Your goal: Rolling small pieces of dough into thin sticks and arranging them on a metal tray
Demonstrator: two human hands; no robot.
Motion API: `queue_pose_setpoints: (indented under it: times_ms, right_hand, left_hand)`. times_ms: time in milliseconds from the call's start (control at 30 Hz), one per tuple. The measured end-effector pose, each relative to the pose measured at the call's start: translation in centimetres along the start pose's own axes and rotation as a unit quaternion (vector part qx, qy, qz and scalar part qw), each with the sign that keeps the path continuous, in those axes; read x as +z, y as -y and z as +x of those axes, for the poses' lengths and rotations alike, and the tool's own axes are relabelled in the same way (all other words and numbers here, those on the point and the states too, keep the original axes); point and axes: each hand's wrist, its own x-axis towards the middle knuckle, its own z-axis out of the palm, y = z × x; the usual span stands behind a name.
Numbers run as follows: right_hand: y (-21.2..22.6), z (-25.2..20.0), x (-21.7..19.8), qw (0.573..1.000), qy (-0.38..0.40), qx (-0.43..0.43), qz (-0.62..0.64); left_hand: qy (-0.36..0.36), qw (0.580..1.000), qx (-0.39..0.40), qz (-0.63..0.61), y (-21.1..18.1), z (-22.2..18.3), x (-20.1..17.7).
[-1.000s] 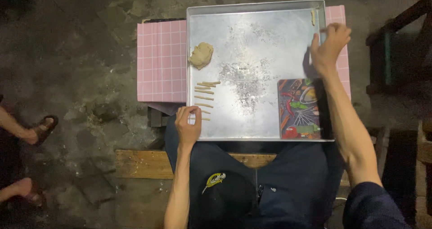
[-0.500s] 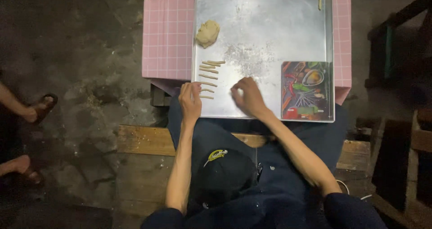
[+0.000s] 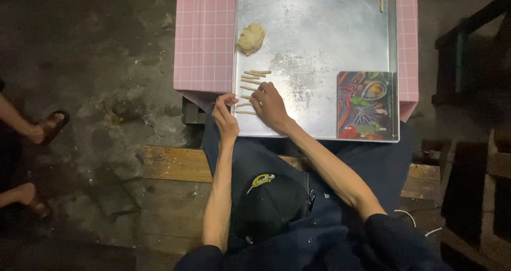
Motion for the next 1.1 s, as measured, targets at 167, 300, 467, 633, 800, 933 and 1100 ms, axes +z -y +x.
queue_pose_setpoints:
  times_ms: [167, 300, 467, 633, 800, 933, 1100]
  right_hand:
    - [-1.9, -3.2, -4.9, 0.997, -0.054, 0.022, 0.051]
    - [-6.1, -7.7, -11.9, 0.995, -0.084, 0.05, -0.008]
    - [-12.9, -12.7, -20.4, 0.984, -0.125, 0.042, -0.124]
    - [-16.1, -16.7, -24.1, 0.958, -0.109, 0.044, -0.261]
    - [-14.7, -17.4, -24.6, 0.956, -0.106, 0.073, -0.263]
    - [-16.6, -18.5, -23.8, 0.955, -0.131, 0.071, -0.256]
    - [-17.4, -18.4, -22.6, 0.945, -0.135, 0.094, -0.284]
  left_hand:
    - [0.01, 1.0, 0.002, -0.013, 0.4, 0.0, 0.0]
    - [0.015, 1.0, -0.007, -0.025, 0.7, -0.2, 0.2]
    - [0.02, 0.999, 0.004, -0.024, -0.3, 0.1, 0.1]
    - [0.011, 1.0, 0.003, -0.017, -0.1, -0.5, 0.6]
    - [0.019, 0.999, 0.028, 0.009, -0.5, 0.2, 0.3]
    - [0.032, 0.999, 0.027, 0.011, -1.5, 0.1, 0.3]
    - [0.025, 0.998, 0.033, 0.037, -2.2, 0.1, 0.4]
